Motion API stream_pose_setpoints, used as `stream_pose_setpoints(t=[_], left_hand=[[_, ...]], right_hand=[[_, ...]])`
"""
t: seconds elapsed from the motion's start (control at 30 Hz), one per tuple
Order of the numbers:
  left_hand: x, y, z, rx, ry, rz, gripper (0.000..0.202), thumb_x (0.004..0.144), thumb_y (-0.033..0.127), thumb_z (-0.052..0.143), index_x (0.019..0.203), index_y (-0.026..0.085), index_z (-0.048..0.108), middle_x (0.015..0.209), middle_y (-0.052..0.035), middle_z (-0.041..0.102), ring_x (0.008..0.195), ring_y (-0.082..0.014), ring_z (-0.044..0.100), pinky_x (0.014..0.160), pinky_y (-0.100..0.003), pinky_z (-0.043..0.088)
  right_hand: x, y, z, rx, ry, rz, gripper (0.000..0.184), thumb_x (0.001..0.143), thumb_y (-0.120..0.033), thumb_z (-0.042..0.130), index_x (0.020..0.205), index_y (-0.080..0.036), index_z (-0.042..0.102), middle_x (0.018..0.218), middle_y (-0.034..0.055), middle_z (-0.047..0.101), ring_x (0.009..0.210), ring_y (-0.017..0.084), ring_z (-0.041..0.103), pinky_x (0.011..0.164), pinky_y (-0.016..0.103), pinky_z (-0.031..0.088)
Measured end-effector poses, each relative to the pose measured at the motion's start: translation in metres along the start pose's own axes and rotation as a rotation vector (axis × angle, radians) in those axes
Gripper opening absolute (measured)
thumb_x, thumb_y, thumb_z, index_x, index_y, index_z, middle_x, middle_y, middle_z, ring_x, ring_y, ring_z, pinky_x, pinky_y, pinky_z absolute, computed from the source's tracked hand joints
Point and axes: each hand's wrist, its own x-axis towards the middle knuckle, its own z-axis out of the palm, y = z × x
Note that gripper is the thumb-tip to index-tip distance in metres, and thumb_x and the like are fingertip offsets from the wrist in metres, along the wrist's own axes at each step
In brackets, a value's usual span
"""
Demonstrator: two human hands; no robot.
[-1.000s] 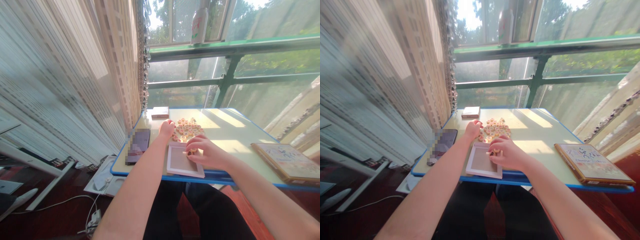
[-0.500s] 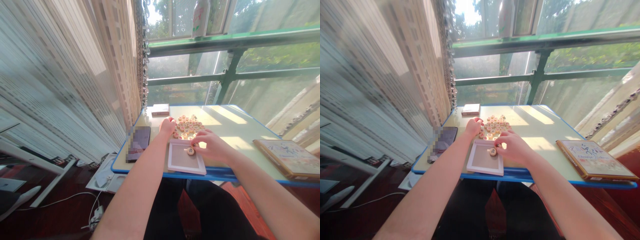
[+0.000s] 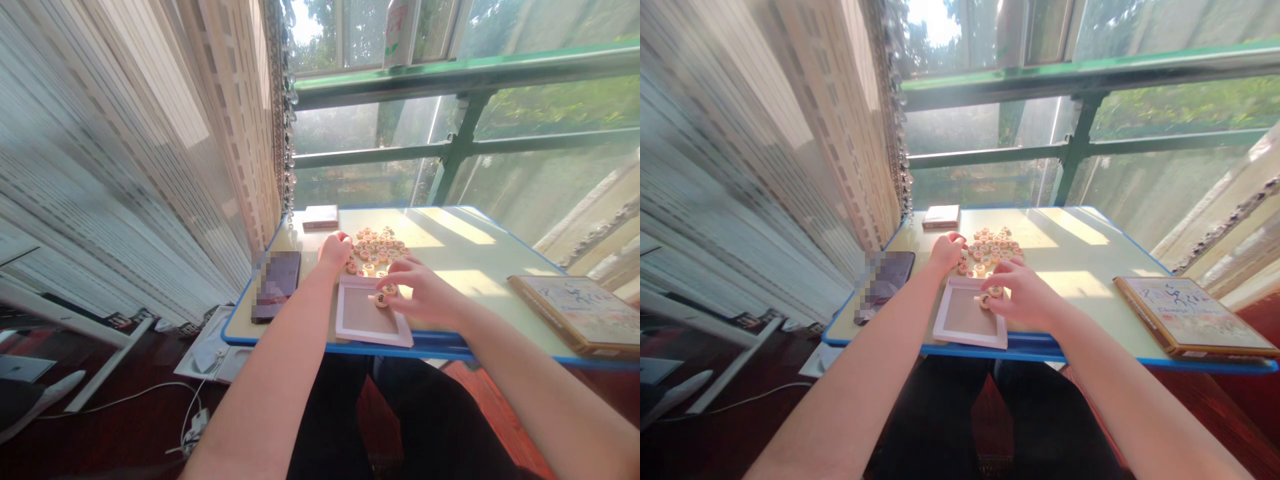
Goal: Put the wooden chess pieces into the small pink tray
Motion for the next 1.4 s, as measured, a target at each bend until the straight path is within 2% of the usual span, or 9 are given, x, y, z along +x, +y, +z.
stream_pose_setpoints(t=[0.13,0.37,0.67,1.0,1.4], left_hand=[[0.003,-0.003,0.002,-0.006,0.007,0.005,0.017,0.075,0.025,0.046,0.071,0.019,0.062,0.072,-0.0006,0.069,0.058,-0.013,0.054,0.057,-0.025,0.04],[0.004,-0.003,0.002,-0.035,-0.01,-0.008,0.015,0.075,0.024,0.048,0.076,0.018,0.062,0.073,-0.0011,0.069,0.058,-0.0126,0.055,0.058,-0.024,0.044],[0.005,-0.003,0.003,-0.058,-0.017,-0.014,0.014,0.075,0.023,0.049,0.077,0.018,0.061,0.073,-0.0008,0.069,0.059,-0.0122,0.056,0.059,-0.024,0.045],[0.007,-0.005,0.006,-0.055,-0.019,-0.008,0.014,0.075,0.024,0.048,0.077,0.019,0.061,0.073,-0.0007,0.069,0.057,-0.0127,0.056,0.056,-0.025,0.045],[0.009,-0.007,0.007,-0.035,-0.013,-0.008,0.015,0.075,0.025,0.048,0.078,0.019,0.061,0.073,-0.0004,0.068,0.057,-0.0127,0.056,0.055,-0.024,0.044]], right_hand=[[0.001,-0.005,0.0,-0.011,-0.051,0.019,0.009,0.073,-0.024,0.064,0.077,-0.024,0.072,0.078,0.0046,0.06,0.081,0.02,0.049,0.078,0.035,0.042],[0.001,-0.009,0.001,-0.017,-0.058,0.005,0.013,0.073,-0.03,0.064,0.081,-0.023,0.072,0.08,0.0059,0.06,0.081,0.021,0.047,0.076,0.035,0.042],[0.001,-0.011,-0.001,-0.021,-0.064,-0.018,0.011,0.072,-0.021,0.061,0.077,-0.021,0.07,0.079,0.0065,0.06,0.082,0.021,0.047,0.078,0.036,0.043],[-0.001,-0.009,-0.001,-0.042,-0.08,-0.029,0.01,0.074,-0.024,0.06,0.078,-0.022,0.069,0.084,0.0068,0.06,0.084,0.022,0.047,0.08,0.037,0.043],[-0.002,-0.004,-0.001,-0.065,-0.087,-0.036,0.009,0.071,-0.019,0.06,0.075,-0.021,0.067,0.083,0.0067,0.059,0.084,0.021,0.048,0.08,0.036,0.042]])
